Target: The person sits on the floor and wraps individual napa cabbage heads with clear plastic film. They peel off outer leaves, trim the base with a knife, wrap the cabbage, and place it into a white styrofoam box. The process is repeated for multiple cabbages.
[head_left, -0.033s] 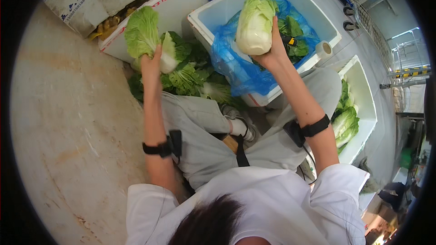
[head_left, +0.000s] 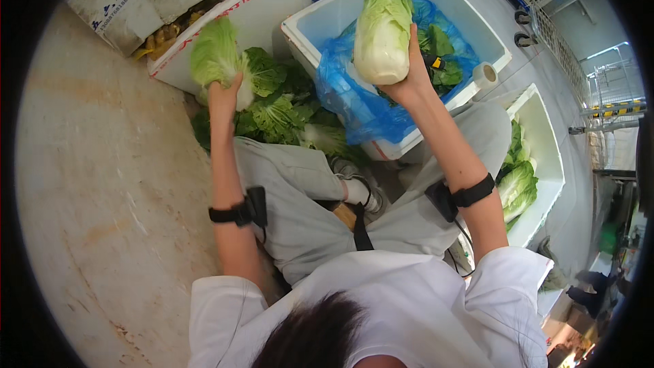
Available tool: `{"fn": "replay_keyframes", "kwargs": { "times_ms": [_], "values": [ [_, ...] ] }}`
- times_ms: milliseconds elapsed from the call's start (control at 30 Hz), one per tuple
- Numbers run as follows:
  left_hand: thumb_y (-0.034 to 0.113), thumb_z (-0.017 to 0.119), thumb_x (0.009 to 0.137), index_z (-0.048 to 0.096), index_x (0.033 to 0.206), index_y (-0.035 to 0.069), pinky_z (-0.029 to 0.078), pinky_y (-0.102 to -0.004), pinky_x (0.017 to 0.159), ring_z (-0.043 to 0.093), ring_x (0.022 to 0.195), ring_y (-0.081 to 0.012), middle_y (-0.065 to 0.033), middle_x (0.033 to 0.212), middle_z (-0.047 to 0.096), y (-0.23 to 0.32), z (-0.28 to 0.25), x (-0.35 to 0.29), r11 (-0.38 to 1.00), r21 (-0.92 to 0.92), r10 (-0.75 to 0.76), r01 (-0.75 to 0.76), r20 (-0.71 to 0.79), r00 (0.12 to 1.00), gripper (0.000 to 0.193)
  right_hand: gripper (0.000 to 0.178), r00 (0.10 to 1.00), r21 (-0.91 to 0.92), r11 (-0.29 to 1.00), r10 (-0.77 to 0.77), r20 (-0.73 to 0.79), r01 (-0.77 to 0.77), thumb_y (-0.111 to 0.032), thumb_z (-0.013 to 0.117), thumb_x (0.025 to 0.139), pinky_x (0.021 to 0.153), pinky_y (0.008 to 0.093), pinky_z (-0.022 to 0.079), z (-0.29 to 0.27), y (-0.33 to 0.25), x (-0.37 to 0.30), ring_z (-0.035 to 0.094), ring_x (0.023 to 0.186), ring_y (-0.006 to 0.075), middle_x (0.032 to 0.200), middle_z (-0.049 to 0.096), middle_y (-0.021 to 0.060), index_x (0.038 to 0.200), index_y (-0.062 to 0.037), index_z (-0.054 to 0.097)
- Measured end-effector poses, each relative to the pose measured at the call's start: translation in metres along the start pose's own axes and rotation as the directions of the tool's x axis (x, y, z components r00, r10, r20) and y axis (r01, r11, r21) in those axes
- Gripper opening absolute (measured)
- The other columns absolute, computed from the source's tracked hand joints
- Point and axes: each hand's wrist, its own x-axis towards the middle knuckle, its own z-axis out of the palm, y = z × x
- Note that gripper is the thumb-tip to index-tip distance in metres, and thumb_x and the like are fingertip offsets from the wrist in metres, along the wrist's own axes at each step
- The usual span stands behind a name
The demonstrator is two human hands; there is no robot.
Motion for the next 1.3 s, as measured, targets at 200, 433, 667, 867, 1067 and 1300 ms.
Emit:
{"fn": "replay_keyframes", "kwargs": {
  "times_ms": [200,433,667,867,1067,1300],
  "values": [
    [0.055,0.055,0.085,0.034,0.134,-0.006,0.04,-0.0421,0.095,0.045,0.119,-0.0292,-0.0212,0.133,0.042,0.019,0.026,-0.001,0.96,-0.216,0.239,-0.181,0.284,0.928,0.082,0.068,0.95,0.0,0.998,0.058,0.308,-0.061,-0.062,0.035,0.089,0.097,0.0469,0.042,0.02,0.0,-0.015,0.052,0.113,0.0308,0.128,0.05,0.0125,0.135,-0.012,0.039],
    [0.044,0.051,0.092,0.025,0.136,0.0,0.043,-0.0383,0.093,0.047,0.116,-0.0272,-0.0152,0.132,0.038,0.07,0.089,-0.077,0.624,-0.73,0.306,0.28,0.558,0.772,0.068,0.073,0.996,-0.722,0.687,-0.023,0.087,0.079,-0.061,0.037,0.09,0.094,0.0366,0.042,0.025,0.013,-0.015,0.055,0.109,0.0216,0.125,0.051,0.0142,0.134,-0.0034,0.037],
    [0.023,0.069,0.082,0.031,0.132,-0.001,0.044,-0.0335,0.086,0.051,0.106,-0.0215,-0.0134,0.113,0.049,0.067,0.091,-0.088,0.864,-0.503,0.262,-0.028,0.4,0.879,0.067,0.072,1.0,-0.582,0.813,0.014,0.022,0.001,-0.061,0.028,0.091,0.094,0.0354,0.042,0.015,0.028,-0.021,0.051,0.114,0.0203,0.125,0.052,0.0108,0.132,-0.0033,0.039],
    [0.025,0.068,0.082,0.04,0.123,-0.005,0.043,-0.0306,0.08,0.051,0.095,-0.0173,-0.0109,0.105,0.05,0.073,0.079,-0.086,0.827,-0.559,0.183,0.055,0.36,0.915,0.058,0.077,0.996,-0.534,0.845,0.054,0.077,-0.005,-0.067,0.019,0.089,0.096,0.0367,0.043,0.015,0.024,-0.024,0.05,0.116,0.0215,0.13,0.049,0.0095,0.135,-0.0081,0.036],
    [0.022,0.068,0.082,0.056,0.105,-0.003,0.043,-0.0252,0.072,0.055,0.083,-0.0104,-0.0043,0.093,0.059,0.072,0.067,-0.084,0.751,-0.642,0.253,0.157,0.499,0.829,0.036,0.078,0.995,-0.489,0.872,0.07,0.077,-0.024,-0.067,0.018,0.088,0.094,0.0367,0.045,0.014,0.027,-0.026,0.052,0.115,0.0217,0.129,0.05,0.0097,0.135,-0.0083,0.037],
    [0.025,0.064,0.086,0.058,0.108,0.001,0.043,-0.0246,0.083,0.056,0.089,-0.0101,-0.004,0.098,0.062,0.068,0.068,-0.083,0.779,-0.627,0.336,-0.006,0.408,0.849,0.033,0.072,0.986,-0.458,0.886,0.135,0.093,-0.078,-0.063,0.028,0.09,0.091,0.0366,0.048,0.011,0.031,-0.022,0.055,0.111,0.0206,0.125,0.053,0.0098,0.133,-0.0068,0.039]
  ]
}}
